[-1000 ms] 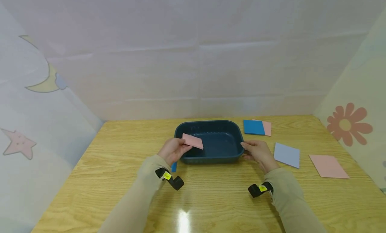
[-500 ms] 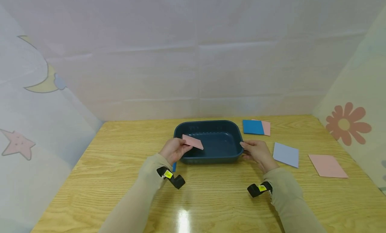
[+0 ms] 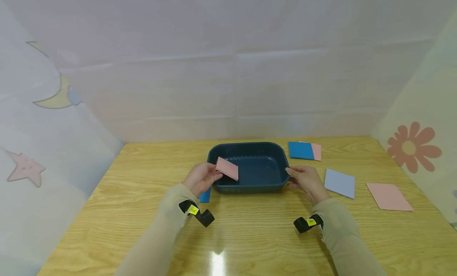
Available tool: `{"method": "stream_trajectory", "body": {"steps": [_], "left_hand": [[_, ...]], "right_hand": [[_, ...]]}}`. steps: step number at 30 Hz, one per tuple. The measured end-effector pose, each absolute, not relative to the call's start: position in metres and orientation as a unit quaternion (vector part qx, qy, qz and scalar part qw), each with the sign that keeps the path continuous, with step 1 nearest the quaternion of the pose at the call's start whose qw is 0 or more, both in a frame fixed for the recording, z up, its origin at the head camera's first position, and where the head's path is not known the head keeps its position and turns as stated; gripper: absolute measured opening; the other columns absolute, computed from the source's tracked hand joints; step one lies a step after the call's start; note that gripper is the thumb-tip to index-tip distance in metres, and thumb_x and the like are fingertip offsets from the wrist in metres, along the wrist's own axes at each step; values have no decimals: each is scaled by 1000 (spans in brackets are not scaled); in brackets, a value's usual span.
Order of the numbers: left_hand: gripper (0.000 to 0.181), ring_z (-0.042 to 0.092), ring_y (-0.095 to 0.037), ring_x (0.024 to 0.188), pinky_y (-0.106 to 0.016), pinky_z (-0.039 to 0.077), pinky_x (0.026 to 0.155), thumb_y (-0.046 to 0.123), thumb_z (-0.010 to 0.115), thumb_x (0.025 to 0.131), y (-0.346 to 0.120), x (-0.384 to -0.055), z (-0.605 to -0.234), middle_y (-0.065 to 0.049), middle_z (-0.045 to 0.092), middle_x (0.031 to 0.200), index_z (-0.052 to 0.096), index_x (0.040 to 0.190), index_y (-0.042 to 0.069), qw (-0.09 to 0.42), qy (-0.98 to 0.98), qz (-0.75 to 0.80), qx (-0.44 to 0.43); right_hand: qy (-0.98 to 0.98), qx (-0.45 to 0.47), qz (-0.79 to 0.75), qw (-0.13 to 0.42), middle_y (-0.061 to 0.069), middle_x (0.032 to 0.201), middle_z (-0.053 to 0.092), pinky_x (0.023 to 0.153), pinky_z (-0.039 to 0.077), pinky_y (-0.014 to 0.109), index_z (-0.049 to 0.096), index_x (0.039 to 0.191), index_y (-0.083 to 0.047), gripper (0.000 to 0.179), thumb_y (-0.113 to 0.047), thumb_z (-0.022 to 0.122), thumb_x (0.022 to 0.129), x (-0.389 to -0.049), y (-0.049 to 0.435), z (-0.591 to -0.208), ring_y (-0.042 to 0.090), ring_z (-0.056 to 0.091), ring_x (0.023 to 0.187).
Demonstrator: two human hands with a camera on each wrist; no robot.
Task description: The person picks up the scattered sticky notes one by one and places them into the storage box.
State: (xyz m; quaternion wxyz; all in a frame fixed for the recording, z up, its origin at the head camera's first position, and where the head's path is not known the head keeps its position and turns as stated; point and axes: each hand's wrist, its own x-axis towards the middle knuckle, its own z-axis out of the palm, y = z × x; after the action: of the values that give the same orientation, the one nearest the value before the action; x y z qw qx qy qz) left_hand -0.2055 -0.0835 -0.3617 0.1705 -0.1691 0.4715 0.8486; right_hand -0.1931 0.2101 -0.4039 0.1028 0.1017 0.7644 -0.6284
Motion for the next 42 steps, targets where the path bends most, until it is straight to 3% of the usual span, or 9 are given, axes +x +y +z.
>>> {"method": "stream_trajectory", "body": {"steps": [5,12,23,34,42], "left_hand": [[59,9,-44,143,-46,17,115,-10,28,99,-92,-198,-355,-32,0,155,-4,149,-11,164,481,848,-151],[62,5,-42,144,-44,16,116,-10,30,99,-102,-190,-348,-31,-3,156,-6,149,-10,167,479,854,-120],[57,14,-41,144,-42,17,116,-4,30,103,-124,-173,-340,-29,5,157,-3,150,-10,169,510,840,-73],[58,23,-43,140,-45,24,113,-2,37,102,-145,-164,-348,-31,15,155,6,149,-13,117,605,783,-81],[58,26,-44,138,-49,25,113,1,42,101,-156,-163,-359,-34,20,152,11,148,-15,118,702,699,-74]], "right_hand": [[765,104,-626,109,29,128,51,75,57,29,38,139,16,50,-16,50,103,-192,212,-404,7,62,81],[762,108,-628,111,25,121,56,74,57,30,38,139,16,50,-16,50,103,-192,214,-404,5,62,77],[761,102,-632,108,19,111,62,73,57,30,40,137,17,47,-14,50,103,-192,214,-403,5,62,76],[762,97,-631,108,22,113,61,73,57,30,41,137,17,47,-14,50,102,-192,212,-403,5,63,76],[759,95,-635,105,23,113,61,72,57,29,41,136,17,47,-14,50,102,-193,212,-404,5,63,76]]}}
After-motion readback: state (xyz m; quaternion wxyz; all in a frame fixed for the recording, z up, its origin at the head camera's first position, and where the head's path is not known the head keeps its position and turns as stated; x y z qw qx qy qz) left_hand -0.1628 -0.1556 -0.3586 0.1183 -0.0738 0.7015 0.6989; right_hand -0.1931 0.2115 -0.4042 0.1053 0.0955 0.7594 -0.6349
